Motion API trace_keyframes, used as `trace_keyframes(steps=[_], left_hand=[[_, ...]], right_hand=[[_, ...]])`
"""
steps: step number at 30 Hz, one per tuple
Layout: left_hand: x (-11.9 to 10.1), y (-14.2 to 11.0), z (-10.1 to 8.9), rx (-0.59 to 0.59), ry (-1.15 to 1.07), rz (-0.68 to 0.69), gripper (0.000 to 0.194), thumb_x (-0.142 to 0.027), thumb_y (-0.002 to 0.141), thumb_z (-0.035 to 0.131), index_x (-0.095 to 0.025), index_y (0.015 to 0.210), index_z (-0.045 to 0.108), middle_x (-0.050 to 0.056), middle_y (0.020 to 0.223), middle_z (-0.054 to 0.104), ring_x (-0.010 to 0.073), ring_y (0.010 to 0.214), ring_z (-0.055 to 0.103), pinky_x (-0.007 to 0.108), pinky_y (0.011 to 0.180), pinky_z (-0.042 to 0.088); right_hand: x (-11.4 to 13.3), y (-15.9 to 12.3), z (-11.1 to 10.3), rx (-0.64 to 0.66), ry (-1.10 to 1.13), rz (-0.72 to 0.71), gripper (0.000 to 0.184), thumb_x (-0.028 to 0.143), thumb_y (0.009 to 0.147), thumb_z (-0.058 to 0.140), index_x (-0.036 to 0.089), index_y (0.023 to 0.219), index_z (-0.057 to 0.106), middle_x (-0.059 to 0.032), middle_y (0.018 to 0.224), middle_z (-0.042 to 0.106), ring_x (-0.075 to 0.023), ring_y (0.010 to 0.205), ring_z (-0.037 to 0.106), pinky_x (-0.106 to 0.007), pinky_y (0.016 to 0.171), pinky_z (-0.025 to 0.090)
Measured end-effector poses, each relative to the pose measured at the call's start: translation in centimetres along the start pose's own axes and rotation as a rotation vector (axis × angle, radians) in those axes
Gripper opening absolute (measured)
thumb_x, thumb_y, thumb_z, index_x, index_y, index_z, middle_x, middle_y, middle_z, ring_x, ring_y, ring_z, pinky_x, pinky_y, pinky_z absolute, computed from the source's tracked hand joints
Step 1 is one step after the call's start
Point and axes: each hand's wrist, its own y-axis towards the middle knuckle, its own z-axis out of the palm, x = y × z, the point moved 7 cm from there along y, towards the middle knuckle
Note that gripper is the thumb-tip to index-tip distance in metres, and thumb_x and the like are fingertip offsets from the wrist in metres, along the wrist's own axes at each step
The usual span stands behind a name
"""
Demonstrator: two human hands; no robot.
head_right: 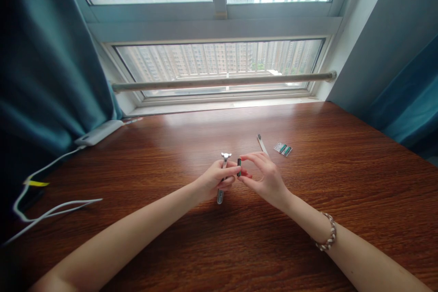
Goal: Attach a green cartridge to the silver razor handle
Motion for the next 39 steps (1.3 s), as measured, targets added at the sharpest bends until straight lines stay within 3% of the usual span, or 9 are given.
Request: trace_keyframes(steps=[12, 15, 18, 21, 25, 28, 30, 35, 39], left_hand=[[-1.5, -0.3, 0.0, 0.039, 0.025, 0.018, 0.034, -0.04, 0.07, 0.06, -0.008, 0.081, 0.061, -0.01, 0.035, 0.027, 0.0014, 0.032, 0.015, 0.02, 0.037, 0.009], [-3.2, -0.3, -0.7, -0.003, 0.027, 0.083, 0.033, -0.041, 0.071, 0.06, -0.011, 0.083, 0.056, -0.01, 0.038, 0.028, 0.0012, 0.032, 0.016, 0.019, 0.036, 0.011], [-4.8, -0.6, -1.3, -0.023, 0.009, 0.12, 0.027, -0.042, 0.075, 0.054, -0.016, 0.08, 0.048, -0.01, 0.041, 0.031, 0.0018, 0.033, 0.019, 0.017, 0.036, 0.013], [-5.3, -0.7, -0.9, 0.048, 0.008, 0.084, 0.024, -0.039, 0.078, 0.052, -0.015, 0.079, 0.046, -0.009, 0.04, 0.035, 0.0033, 0.035, 0.025, 0.017, 0.038, 0.016], [-5.4, -0.8, -0.1, 0.089, -0.029, 0.12, 0.022, -0.033, 0.077, 0.055, -0.012, 0.076, 0.048, -0.002, 0.053, 0.047, 0.005, 0.046, 0.04, 0.018, 0.045, 0.028], [-4.9, -0.8, 0.5, 0.091, -0.038, 0.118, 0.023, -0.034, 0.079, 0.053, -0.012, 0.076, 0.05, 0.004, 0.064, 0.055, 0.0081, 0.054, 0.049, 0.021, 0.051, 0.035], [-4.5, -0.8, 0.8, 0.074, -0.063, 0.109, 0.023, -0.037, 0.081, 0.049, -0.014, 0.079, 0.049, 0.003, 0.064, 0.056, 0.0079, 0.05, 0.047, 0.02, 0.047, 0.033], [-4.4, -0.8, 0.7, -0.006, -0.17, 0.178, 0.019, -0.035, 0.082, 0.048, -0.016, 0.079, 0.046, -0.005, 0.051, 0.042, 0.0028, 0.04, 0.027, 0.018, 0.04, 0.017], [-4.2, -0.9, 0.8, -0.014, -0.186, 0.168, 0.027, -0.041, 0.083, 0.045, -0.014, 0.079, 0.049, -0.005, 0.053, 0.036, 0.003, 0.042, 0.026, 0.02, 0.043, 0.016]], right_hand=[[2.3, 2.3, -1.0, 0.058, -0.008, -0.168, 0.034, 0.02, 0.068, 0.063, 0.02, 0.101, 0.057, -0.0053, 0.094, 0.061, -0.02, 0.091, 0.052, -0.036, 0.082, 0.042], [1.8, 4.3, -1.1, 0.085, 0.158, -0.056, 0.036, 0.023, 0.066, 0.067, 0.021, 0.1, 0.058, -0.005, 0.096, 0.061, -0.02, 0.092, 0.053, -0.036, 0.082, 0.042], [-0.5, 5.6, -1.0, 0.021, 0.526, 0.165, 0.039, 0.025, 0.063, 0.07, 0.022, 0.101, 0.059, -0.0045, 0.101, 0.06, -0.0184, 0.094, 0.053, -0.033, 0.082, 0.042], [-3.3, 5.4, 0.1, -0.027, 0.884, 0.362, 0.037, 0.022, 0.064, 0.07, 0.023, 0.099, 0.061, -0.0033, 0.101, 0.06, -0.0146, 0.089, 0.055, -0.029, 0.079, 0.043], [-5.9, 4.2, 1.9, 0.001, 1.173, 0.545, 0.035, 0.021, 0.063, 0.071, 0.026, 0.097, 0.063, -0.0012, 0.102, 0.061, -0.0119, 0.084, 0.056, -0.025, 0.075, 0.044], [-6.4, 3.7, 2.6, 0.038, 1.288, 0.571, 0.037, 0.022, 0.062, 0.072, 0.026, 0.097, 0.063, -0.0008, 0.1, 0.062, -0.0111, 0.08, 0.057, -0.024, 0.073, 0.044], [-6.0, 3.6, 2.9, 0.082, 1.35, 0.55, 0.038, 0.021, 0.062, 0.072, 0.025, 0.098, 0.063, -0.0006, 0.099, 0.063, -0.0103, 0.079, 0.057, -0.025, 0.075, 0.043], [-4.4, 3.4, 3.3, 0.182, 1.45, 0.51, 0.039, 0.02, 0.065, 0.07, 0.024, 0.102, 0.062, -0.0018, 0.097, 0.063, -0.0124, 0.086, 0.056, -0.029, 0.082, 0.04], [-3.1, 3.4, 3.4, 0.233, 1.492, 0.476, 0.038, 0.022, 0.065, 0.07, 0.023, 0.103, 0.062, -0.0018, 0.089, 0.064, -0.0118, 0.081, 0.055, -0.028, 0.08, 0.039]])
